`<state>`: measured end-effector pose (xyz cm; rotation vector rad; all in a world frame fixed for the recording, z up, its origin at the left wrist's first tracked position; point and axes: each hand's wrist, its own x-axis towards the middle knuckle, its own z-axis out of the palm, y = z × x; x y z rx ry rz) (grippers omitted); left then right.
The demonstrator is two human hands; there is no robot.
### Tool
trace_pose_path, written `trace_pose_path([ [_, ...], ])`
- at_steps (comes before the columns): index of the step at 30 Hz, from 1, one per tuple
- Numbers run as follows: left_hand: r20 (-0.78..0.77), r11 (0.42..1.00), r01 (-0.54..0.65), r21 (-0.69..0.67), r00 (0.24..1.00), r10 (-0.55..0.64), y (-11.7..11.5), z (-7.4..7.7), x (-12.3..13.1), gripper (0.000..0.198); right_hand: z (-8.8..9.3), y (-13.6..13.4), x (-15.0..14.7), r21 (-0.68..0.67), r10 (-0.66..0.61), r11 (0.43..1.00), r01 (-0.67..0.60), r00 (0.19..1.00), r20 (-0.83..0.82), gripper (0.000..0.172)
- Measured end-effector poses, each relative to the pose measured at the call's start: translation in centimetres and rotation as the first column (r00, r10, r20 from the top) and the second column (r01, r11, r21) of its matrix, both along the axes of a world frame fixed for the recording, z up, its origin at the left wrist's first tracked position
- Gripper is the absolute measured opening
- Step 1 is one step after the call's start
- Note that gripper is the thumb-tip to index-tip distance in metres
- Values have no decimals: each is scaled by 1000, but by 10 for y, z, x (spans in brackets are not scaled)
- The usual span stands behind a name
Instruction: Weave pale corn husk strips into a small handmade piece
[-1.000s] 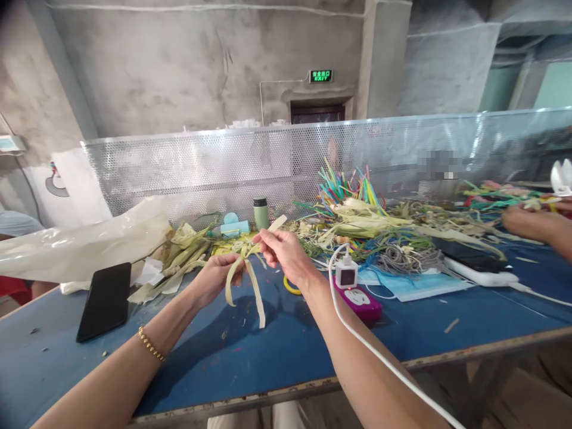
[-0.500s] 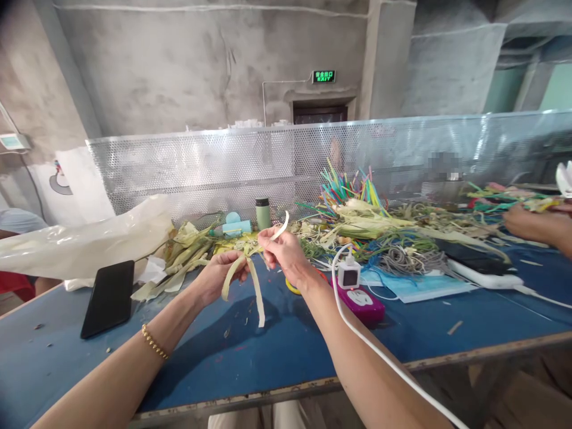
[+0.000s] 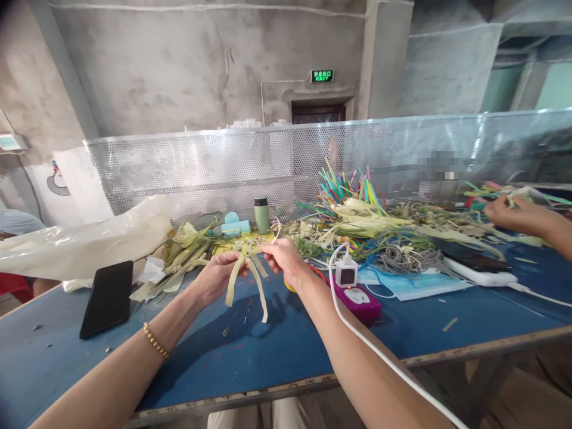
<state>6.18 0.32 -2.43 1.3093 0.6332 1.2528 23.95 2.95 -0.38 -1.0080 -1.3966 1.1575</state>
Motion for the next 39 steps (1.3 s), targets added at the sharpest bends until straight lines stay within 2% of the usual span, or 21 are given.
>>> trace_pose_path([
  [1,8,1000,-5,-1,1000,5,0,0,-1,23,0,3,3,-4,-43,999,43,998,52,24],
  [3,29,999,-33,-2,999,33,1,2,-3,24,1,9,11,108,-214,975,196,958,191,18],
  [4,33,998,-56,-3,998,56,1,3,-4,24,2,12,15,239,-359,922,304,903,236,13],
  [6,18,994,-110,-7,994,111,1,5,-6,24,4,14,20,555,-595,727,403,774,217,10],
  [7,-4,991,-135,-14,991,135,1,5,-6,25,6,14,20,669,-635,642,375,749,190,9],
  [8,-32,988,-156,-22,987,155,1,5,-6,26,7,12,18,736,-612,609,297,766,197,9],
  [9,-62,985,-168,-32,984,166,1,5,-5,26,7,10,15,767,-552,610,201,802,229,16],
  [11,-110,983,-179,-34,978,175,1,3,-3,27,7,3,7,741,-363,671,-26,860,358,32],
  [12,-122,984,-176,-17,977,173,1,3,-2,27,7,0,2,723,-304,685,-93,865,400,35],
  [15,-149,989,-135,54,979,142,1,0,-1,26,5,-8,-7,696,-243,708,-120,884,400,43],
  [17,-163,991,-105,82,980,117,0,0,-1,26,4,-11,-8,627,-151,770,-120,920,361,41],
  [20,-153,997,-54,59,986,62,-4,3,0,27,3,-13,-7,380,109,906,-187,970,219,32],
  [23,-166,999,33,17,986,-29,-11,7,2,29,2,-14,-5,222,246,941,-254,967,65,30],
  [28,-243,993,116,-20,963,-117,-20,11,6,25,4,-15,-3,233,257,935,-269,963,78,30],
  [33,-206,977,195,-84,956,-209,-18,4,4,28,1,-16,-6,233,374,884,-405,912,168,32],
  [35,-177,975,193,-112,961,-211,-16,1,4,31,-1,-13,-7,238,369,873,-426,896,249,31],
  [37,-165,980,168,-111,969,-184,-13,-2,6,31,0,-9,-6,357,195,877,-322,917,349,30],
  [38,-161,984,146,-97,974,-161,-12,-4,8,31,2,-7,-5,457,49,859,-230,927,373,30],
  [39,-154,990,118,-73,980,-128,-10,-5,9,30,5,-6,-2,572,-123,812,-112,927,355,30],
])
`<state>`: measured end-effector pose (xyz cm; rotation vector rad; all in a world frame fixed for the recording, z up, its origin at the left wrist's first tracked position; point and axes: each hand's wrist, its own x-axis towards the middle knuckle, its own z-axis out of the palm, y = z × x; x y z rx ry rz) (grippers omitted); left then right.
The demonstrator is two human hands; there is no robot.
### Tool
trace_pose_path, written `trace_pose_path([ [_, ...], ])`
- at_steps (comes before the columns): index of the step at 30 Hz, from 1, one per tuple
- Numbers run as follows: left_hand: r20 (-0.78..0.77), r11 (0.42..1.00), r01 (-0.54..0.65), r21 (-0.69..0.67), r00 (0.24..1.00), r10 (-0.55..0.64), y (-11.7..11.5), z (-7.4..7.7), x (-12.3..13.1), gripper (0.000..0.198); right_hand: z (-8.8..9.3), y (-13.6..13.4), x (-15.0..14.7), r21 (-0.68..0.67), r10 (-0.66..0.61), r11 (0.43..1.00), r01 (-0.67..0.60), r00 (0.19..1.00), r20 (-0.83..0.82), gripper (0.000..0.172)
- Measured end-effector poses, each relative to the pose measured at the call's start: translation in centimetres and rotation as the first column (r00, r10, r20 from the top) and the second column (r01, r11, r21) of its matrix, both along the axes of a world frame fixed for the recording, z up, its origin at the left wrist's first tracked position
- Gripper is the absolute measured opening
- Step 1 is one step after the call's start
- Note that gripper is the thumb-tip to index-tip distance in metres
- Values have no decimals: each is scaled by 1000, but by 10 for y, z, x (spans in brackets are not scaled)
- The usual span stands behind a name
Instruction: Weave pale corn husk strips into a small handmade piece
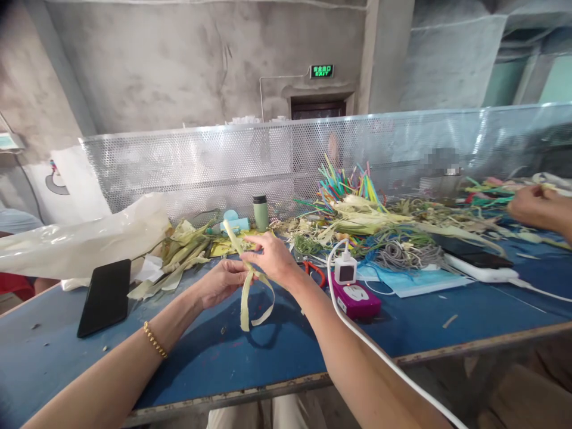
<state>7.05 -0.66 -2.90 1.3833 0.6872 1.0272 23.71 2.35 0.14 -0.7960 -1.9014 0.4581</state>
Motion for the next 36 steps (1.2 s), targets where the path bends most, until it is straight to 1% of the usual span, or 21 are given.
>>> trace_pose_path([
  [1,15,999,-39,32,999,38,2,-1,1,29,3,1,3,112,-110,987,113,993,-34,27],
  [2,39,993,-91,70,995,88,4,-2,2,29,7,1,6,186,-181,964,192,980,-77,24],
  [3,63,982,-153,111,987,147,6,-2,2,28,10,0,9,212,-225,946,244,968,-110,27],
  [4,84,966,-214,147,976,203,8,-3,2,27,12,-2,10,192,-240,947,258,964,-110,34],
  [7,125,909,-358,213,933,338,11,-2,0,23,11,-9,8,82,-184,980,183,983,-4,44],
  [9,136,877,-422,231,906,400,12,-1,-1,20,7,-13,1,58,-122,991,118,989,83,48],
  [11,144,846,-476,242,879,454,12,0,0,17,2,-15,-6,47,-87,996,81,987,133,48],
  [14,153,812,-527,249,850,504,13,0,1,13,-2,-15,-11,14,-80,997,78,987,138,37],
  [15,153,806,-538,247,843,516,12,0,2,13,-2,-14,-12,8,-85,996,85,987,136,37],
  [17,152,791,-562,241,827,541,12,1,2,13,-2,-14,-11,-14,-76,997,78,988,138,41],
  [19,159,774,-586,238,810,564,9,3,3,12,-3,-14,-11,-63,-28,997,36,991,127,45],
  [22,178,761,-607,230,795,580,6,4,6,13,-6,-15,-16,-149,45,988,-34,996,71,47],
  [25,191,760,-618,202,786,588,5,3,8,15,-10,-17,-21,-203,76,977,-70,997,20,50],
  [28,211,779,-599,187,799,564,7,2,6,18,-10,-18,-21,-216,81,974,-62,993,81,50],
  [30,219,816,-547,189,833,508,8,2,4,19,-5,-17,-15,-148,18,989,-1,993,116,50],
  [31,219,835,-516,190,851,477,9,3,3,20,-2,-16,-11,-90,-44,995,53,994,96,50],
  [32,214,851,-488,192,868,449,9,3,2,21,1,-15,-6,-22,-128,991,129,991,31,51],
  [33,201,864,-463,197,882,426,8,4,2,22,5,-14,-2,46,-209,976,211,977,-46,50],
  [34,178,876,-435,207,897,404,7,4,2,23,8,-13,2,100,-259,958,270,960,-109,48],
  [35,145,890,-400,219,915,376,6,4,2,23,10,-11,6,143,-280,943,300,950,-141,46],
  [36,104,904,-357,234,934,342,5,3,3,22,12,-10,8,181,-278,937,300,951,-137,43],
])
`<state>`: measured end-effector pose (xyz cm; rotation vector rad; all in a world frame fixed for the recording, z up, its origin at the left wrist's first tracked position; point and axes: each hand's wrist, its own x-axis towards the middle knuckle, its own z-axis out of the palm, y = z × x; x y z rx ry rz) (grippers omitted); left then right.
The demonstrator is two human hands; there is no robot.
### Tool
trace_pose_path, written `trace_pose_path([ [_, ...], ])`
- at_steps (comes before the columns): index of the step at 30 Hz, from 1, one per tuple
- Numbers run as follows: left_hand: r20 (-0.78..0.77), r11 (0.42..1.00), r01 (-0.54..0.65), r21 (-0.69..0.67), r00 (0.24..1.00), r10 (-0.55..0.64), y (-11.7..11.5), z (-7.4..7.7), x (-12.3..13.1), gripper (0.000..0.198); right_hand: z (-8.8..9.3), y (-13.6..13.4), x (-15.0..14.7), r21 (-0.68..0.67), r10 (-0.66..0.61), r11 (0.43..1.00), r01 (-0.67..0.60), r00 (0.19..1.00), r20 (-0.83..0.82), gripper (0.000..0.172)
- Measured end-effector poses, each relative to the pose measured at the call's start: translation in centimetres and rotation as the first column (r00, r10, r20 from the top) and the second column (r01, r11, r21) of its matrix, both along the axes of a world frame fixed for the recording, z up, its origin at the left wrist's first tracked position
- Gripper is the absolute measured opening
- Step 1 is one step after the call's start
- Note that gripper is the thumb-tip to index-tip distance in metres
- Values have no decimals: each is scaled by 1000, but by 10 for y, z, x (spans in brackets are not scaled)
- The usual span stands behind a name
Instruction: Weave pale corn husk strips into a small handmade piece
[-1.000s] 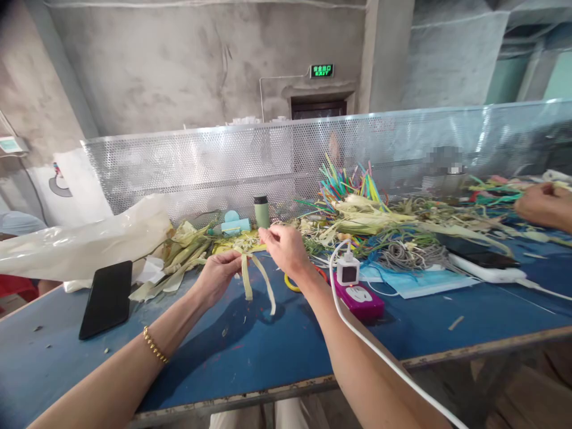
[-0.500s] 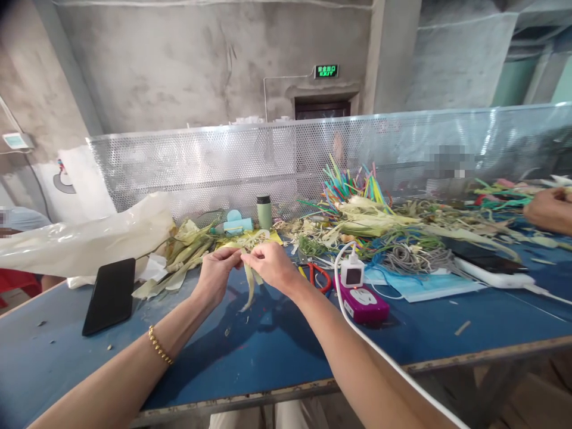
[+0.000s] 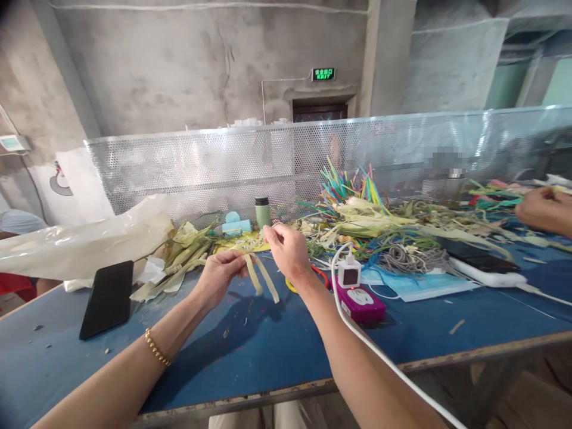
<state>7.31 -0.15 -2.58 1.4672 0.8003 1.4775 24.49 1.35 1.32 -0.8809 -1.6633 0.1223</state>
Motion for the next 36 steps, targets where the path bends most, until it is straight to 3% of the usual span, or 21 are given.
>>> trace_pose_path([
  [3,-124,993,119,-13,985,-120,-4,-2,3,23,-1,4,1,-23,109,994,-107,978,177,40],
  [6,-175,983,183,-32,967,-186,-8,-2,5,21,-6,5,-2,-212,252,957,-199,931,265,47],
  [8,-184,979,196,-48,962,-202,-11,-1,6,19,-9,4,-3,-356,344,897,-261,919,193,46],
  [11,-205,977,206,-60,955,-214,-14,3,6,20,-8,0,-3,-505,454,750,-426,888,-75,30],
  [13,-216,973,225,-56,948,-232,-16,6,5,21,-6,-2,-1,-530,469,668,-523,848,-246,26],
  [15,-218,968,243,-55,944,-249,-15,7,4,21,-3,-4,1,-507,483,632,-586,810,-333,24],
  [20,-246,969,234,-77,938,-246,-12,8,-1,20,1,-4,2,-392,523,656,-646,762,-381,19],
  [26,-307,973,229,-25,925,-226,-15,18,-6,31,3,-5,0,-333,549,701,-630,775,-312,21],
  [30,-273,972,227,-59,933,-234,-15,18,-5,25,2,-3,-1,-322,523,731,-602,797,-303,22],
  [33,-240,971,229,-66,941,-239,-12,13,-4,24,1,-3,-1,-338,519,725,-600,798,-304,22],
  [36,-186,967,248,-55,949,-254,-8,8,-4,24,0,-4,0,-396,539,680,-617,787,-299,25],
])
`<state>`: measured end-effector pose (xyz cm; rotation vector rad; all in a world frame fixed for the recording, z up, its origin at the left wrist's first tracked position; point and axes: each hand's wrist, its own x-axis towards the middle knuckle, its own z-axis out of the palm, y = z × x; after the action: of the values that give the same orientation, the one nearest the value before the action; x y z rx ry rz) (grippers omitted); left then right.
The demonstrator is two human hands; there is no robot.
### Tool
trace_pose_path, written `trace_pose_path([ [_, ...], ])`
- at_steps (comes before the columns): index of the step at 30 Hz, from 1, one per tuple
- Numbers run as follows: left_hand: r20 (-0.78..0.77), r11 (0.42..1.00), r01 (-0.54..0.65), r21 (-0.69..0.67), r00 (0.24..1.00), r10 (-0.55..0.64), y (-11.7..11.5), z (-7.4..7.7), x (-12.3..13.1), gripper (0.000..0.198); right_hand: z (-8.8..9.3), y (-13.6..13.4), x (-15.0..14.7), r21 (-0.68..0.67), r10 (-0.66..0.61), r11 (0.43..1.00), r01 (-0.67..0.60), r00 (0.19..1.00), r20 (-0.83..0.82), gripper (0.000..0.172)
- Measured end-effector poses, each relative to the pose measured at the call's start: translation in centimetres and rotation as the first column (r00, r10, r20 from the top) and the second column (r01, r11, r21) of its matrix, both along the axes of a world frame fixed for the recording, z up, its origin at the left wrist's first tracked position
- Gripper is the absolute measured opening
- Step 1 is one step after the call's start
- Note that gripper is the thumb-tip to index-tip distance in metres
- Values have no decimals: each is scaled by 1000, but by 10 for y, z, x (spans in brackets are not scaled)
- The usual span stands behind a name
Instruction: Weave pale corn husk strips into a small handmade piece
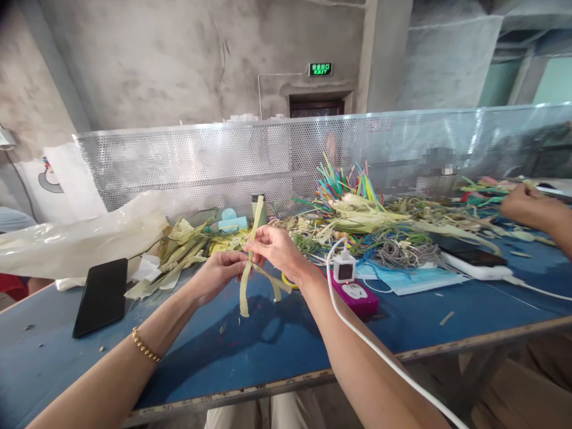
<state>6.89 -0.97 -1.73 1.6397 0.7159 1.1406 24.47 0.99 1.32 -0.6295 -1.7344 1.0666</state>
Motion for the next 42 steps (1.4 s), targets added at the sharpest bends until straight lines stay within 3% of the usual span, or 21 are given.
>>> trace_pose_path([
  [5,84,998,4,-69,996,1,0,0,-1,28,-1,-1,2,-1,77,997,-77,994,74,25],
  [11,98,989,40,-143,995,-26,-3,0,1,31,-6,2,1,60,27,997,-39,982,187,33],
  [19,108,996,54,-77,993,-46,1,-1,-1,27,-13,7,-3,85,-33,996,18,984,178,37],
  [23,176,1000,-27,-8,984,28,5,-1,-3,25,-7,9,2,123,-178,979,160,972,156,44],
  [25,177,994,-102,41,980,94,8,-1,-4,22,-3,8,5,166,-198,972,167,962,189,45],
  [28,153,974,-206,94,970,190,11,-1,-6,18,1,5,6,242,-168,966,95,939,300,34],
  [32,84,964,-232,128,971,222,11,-1,-7,12,-2,6,5,372,-235,923,96,908,348,19],
  [39,4,956,-249,154,968,251,14,-5,-8,15,-4,8,6,479,-308,872,100,873,377,6],
  [42,35,965,-230,124,973,227,15,-7,-8,17,-1,5,7,513,-326,852,105,873,363,14],
])
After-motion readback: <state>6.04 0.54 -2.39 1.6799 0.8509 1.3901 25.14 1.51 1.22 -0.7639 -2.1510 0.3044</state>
